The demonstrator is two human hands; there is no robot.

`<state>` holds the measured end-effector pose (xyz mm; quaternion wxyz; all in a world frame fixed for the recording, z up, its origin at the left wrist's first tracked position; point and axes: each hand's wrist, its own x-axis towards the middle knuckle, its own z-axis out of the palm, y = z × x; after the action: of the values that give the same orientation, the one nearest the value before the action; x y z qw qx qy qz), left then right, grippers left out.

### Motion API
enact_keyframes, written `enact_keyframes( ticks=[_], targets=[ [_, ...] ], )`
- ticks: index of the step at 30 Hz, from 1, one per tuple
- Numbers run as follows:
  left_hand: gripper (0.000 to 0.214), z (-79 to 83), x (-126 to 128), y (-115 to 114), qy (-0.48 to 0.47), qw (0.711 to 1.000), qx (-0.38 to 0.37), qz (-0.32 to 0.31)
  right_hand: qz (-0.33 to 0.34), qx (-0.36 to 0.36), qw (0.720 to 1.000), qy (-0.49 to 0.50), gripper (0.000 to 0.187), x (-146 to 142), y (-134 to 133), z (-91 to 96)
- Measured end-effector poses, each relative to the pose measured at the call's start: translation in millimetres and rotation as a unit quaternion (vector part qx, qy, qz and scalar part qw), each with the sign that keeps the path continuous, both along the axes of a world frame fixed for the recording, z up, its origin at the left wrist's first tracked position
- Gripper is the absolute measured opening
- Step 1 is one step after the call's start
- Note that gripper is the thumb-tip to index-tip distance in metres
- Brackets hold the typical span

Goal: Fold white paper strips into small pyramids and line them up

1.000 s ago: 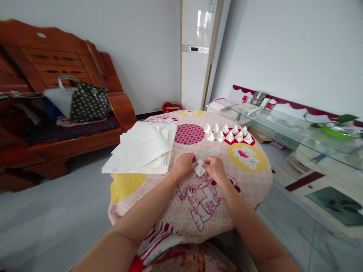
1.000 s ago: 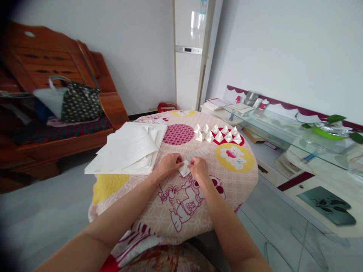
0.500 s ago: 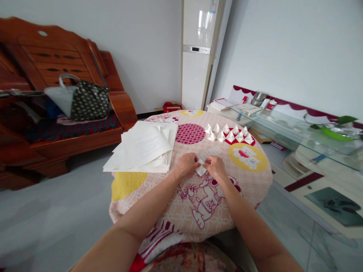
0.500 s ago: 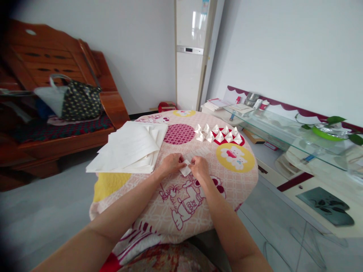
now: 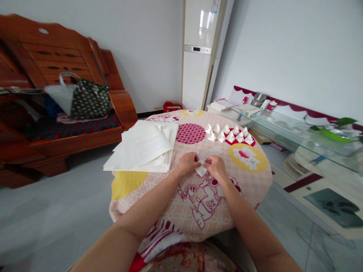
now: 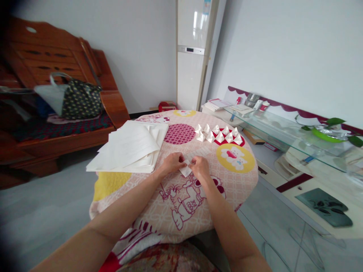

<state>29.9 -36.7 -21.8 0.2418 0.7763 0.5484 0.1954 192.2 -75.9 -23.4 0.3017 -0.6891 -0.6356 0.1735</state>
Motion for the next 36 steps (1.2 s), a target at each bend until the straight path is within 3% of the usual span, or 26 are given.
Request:
enact_keyframes(
  ticks=[6, 10, 14, 21, 31, 36],
  targets=[
    [0.027, 3.4, -5.8, 5.7, -0.179, 0.983, -0.019, -0.033, -0.004, -0.015, 0.988, 0.151, 0.016, 12.5, -0.2, 2.0],
    [0.019, 10.2, -12.3, 6.7, -0.265, 0.962, -0.009, -0.064, 0.022, -0.029, 0.959, 0.28, 0.032, 17.9, -2.4, 6.2],
    [0.017, 10.2, -14.9, 6.7, -0.327, 0.94, -0.04, -0.082, 0.035, 0.006, 0.931, 0.362, 0.039, 15.3, -4.0, 11.6],
    [0.036, 15.2, -13.2, 1.1, -0.414, 0.9, -0.1, -0.096, 0.061, 0.045, 0.923, 0.377, 0.033, 13.4, -4.3, 12.3],
    [0.042, 17.4, -12.3, -0.4, -0.464, 0.873, -0.124, -0.085, 0.072, 0.064, 0.915, 0.393, 0.025, 14.5, -3.6, 10.8],
    [0.04, 14.4, -11.6, 0.9, -0.461, 0.879, -0.104, -0.063, 0.066, 0.047, 0.912, 0.403, 0.03, 13.5, -4.9, 13.0]
  ],
)
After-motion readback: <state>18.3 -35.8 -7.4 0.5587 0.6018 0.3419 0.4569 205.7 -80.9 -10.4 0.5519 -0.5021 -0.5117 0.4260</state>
